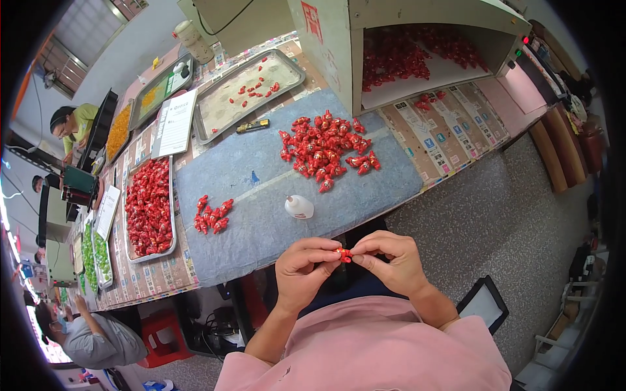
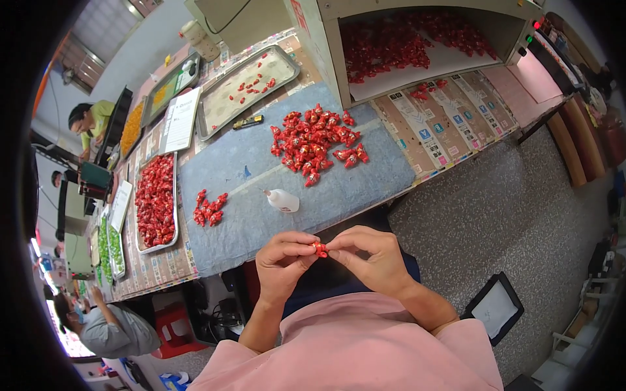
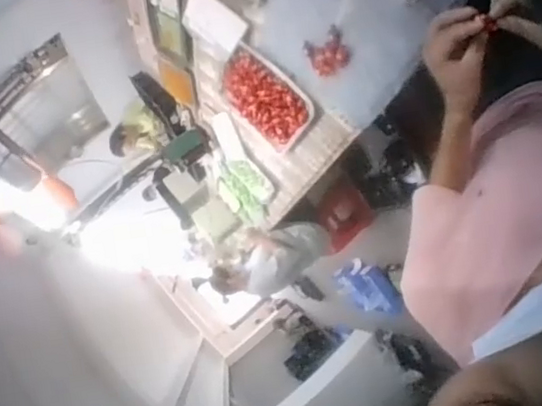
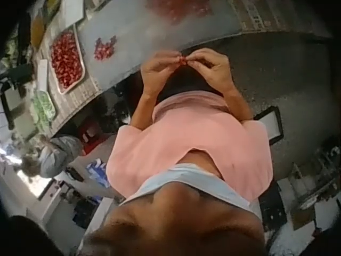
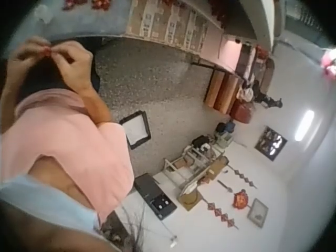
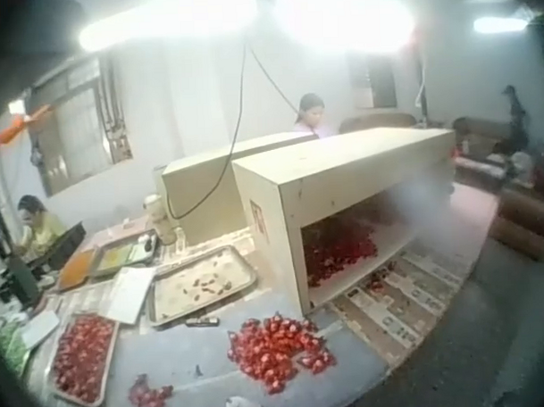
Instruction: The person glues small red plastic components together at a workbench using a glue bottle.
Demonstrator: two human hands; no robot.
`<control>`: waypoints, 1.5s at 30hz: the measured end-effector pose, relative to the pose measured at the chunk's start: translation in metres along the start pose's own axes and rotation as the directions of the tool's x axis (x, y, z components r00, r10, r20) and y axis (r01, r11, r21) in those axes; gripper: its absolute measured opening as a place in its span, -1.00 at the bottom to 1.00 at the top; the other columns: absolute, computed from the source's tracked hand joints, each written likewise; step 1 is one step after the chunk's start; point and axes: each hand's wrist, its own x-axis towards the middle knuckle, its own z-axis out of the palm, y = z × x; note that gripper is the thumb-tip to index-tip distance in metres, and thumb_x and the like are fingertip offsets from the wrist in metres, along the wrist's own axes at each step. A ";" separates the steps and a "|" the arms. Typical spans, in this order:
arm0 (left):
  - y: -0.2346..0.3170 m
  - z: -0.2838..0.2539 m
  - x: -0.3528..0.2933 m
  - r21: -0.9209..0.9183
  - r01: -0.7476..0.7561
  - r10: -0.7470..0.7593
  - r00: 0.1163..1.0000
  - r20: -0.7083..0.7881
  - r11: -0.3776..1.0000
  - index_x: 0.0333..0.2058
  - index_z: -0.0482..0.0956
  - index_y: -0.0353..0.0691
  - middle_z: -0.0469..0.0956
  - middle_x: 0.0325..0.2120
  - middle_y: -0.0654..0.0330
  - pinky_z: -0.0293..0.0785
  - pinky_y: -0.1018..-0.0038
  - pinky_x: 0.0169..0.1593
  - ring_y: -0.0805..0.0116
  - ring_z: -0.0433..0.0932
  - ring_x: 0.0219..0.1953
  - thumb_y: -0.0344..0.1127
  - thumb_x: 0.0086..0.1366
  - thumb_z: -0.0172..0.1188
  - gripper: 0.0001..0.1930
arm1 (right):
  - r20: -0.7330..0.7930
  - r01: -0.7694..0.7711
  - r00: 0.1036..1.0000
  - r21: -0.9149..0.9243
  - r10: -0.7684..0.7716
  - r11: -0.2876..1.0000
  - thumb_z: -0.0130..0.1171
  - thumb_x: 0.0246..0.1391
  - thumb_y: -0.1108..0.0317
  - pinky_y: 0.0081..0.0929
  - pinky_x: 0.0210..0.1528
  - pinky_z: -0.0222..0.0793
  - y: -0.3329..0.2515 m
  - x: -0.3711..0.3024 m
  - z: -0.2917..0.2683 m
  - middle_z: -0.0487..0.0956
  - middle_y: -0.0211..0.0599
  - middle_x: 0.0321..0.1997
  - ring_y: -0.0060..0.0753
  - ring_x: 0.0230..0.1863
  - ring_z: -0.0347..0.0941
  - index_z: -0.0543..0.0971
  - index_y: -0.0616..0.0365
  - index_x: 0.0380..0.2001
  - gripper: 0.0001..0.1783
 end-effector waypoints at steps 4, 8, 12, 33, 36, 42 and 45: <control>-0.002 0.000 0.001 0.026 -0.021 0.021 1.000 0.018 0.999 -0.33 0.67 -0.31 0.58 -0.21 0.07 0.58 0.49 -0.08 0.30 0.60 -0.17 -0.71 0.04 0.30 -0.78 | -0.016 0.061 0.998 -0.064 -0.062 0.996 0.29 -0.03 0.59 -0.59 -0.32 0.49 0.000 -0.001 0.000 0.63 -0.23 -0.32 -0.45 -0.34 0.57 0.66 0.23 -0.33 -0.85; -0.003 0.001 0.001 0.090 -0.066 0.065 0.998 0.011 0.994 -0.37 0.68 -0.31 0.61 -0.26 0.09 0.57 0.48 -0.09 0.28 0.60 -0.18 -0.73 -0.01 0.32 -0.77 | -0.023 0.121 0.992 -0.112 -0.124 0.986 0.28 -0.07 0.63 -0.55 -0.35 0.47 0.000 0.000 0.002 0.63 -0.23 -0.33 -0.39 -0.35 0.56 0.64 0.24 -0.35 -0.84; -0.003 0.002 0.002 0.136 -0.117 0.117 0.993 0.009 0.984 -0.40 0.68 -0.30 0.62 -0.29 0.12 0.57 0.47 -0.11 0.26 0.61 -0.18 -0.75 -0.05 0.32 -0.76 | -0.005 0.188 0.982 -0.140 -0.191 0.972 0.28 -0.10 0.65 -0.51 -0.36 0.46 0.000 0.002 0.000 0.62 -0.25 -0.36 -0.36 -0.36 0.54 0.63 0.25 -0.38 -0.84; 0.005 0.008 0.007 -0.284 0.079 -0.101 0.993 -0.064 0.956 -0.31 0.59 -0.30 0.52 -0.26 0.08 0.55 0.40 -0.05 0.26 0.58 -0.18 -0.65 0.08 0.30 -0.81 | -0.016 0.116 0.993 -0.120 -0.119 0.986 0.32 -0.07 0.58 -0.55 -0.33 0.49 -0.006 0.003 0.000 0.61 -0.24 -0.33 -0.41 -0.35 0.55 0.62 0.23 -0.29 -0.79; 0.006 0.004 0.006 -0.236 0.082 -0.091 0.995 -0.027 0.968 -0.31 0.60 -0.30 0.53 -0.26 0.07 0.55 0.40 -0.05 0.26 0.59 -0.18 -0.66 0.07 0.30 -0.80 | -0.002 0.149 0.989 -0.143 -0.151 0.978 0.33 -0.09 0.57 -0.57 -0.31 0.50 -0.007 0.004 -0.001 0.61 -0.24 -0.34 -0.40 -0.34 0.56 0.63 0.24 -0.31 -0.80; 0.000 -0.002 0.006 -0.190 0.050 -0.041 0.998 0.050 0.981 -0.32 0.60 -0.30 0.56 -0.27 0.06 0.57 0.41 -0.08 0.26 0.60 -0.18 -0.70 0.04 0.31 -0.78 | -0.006 0.185 0.982 -0.158 -0.189 0.970 0.33 -0.11 0.59 -0.58 -0.34 0.50 -0.005 0.005 0.002 0.60 -0.25 -0.35 -0.41 -0.36 0.55 0.63 0.25 -0.36 -0.83; 0.002 -0.004 0.005 -0.204 0.061 -0.047 0.996 0.071 0.977 -0.30 0.61 -0.36 0.56 -0.24 0.05 0.56 0.44 -0.07 0.29 0.58 -0.17 -0.68 0.08 0.29 -0.81 | 0.000 0.193 0.981 -0.168 -0.196 0.967 0.32 -0.12 0.60 -0.58 -0.36 0.50 -0.007 0.006 0.004 0.60 -0.26 -0.36 -0.41 -0.37 0.55 0.63 0.25 -0.38 -0.84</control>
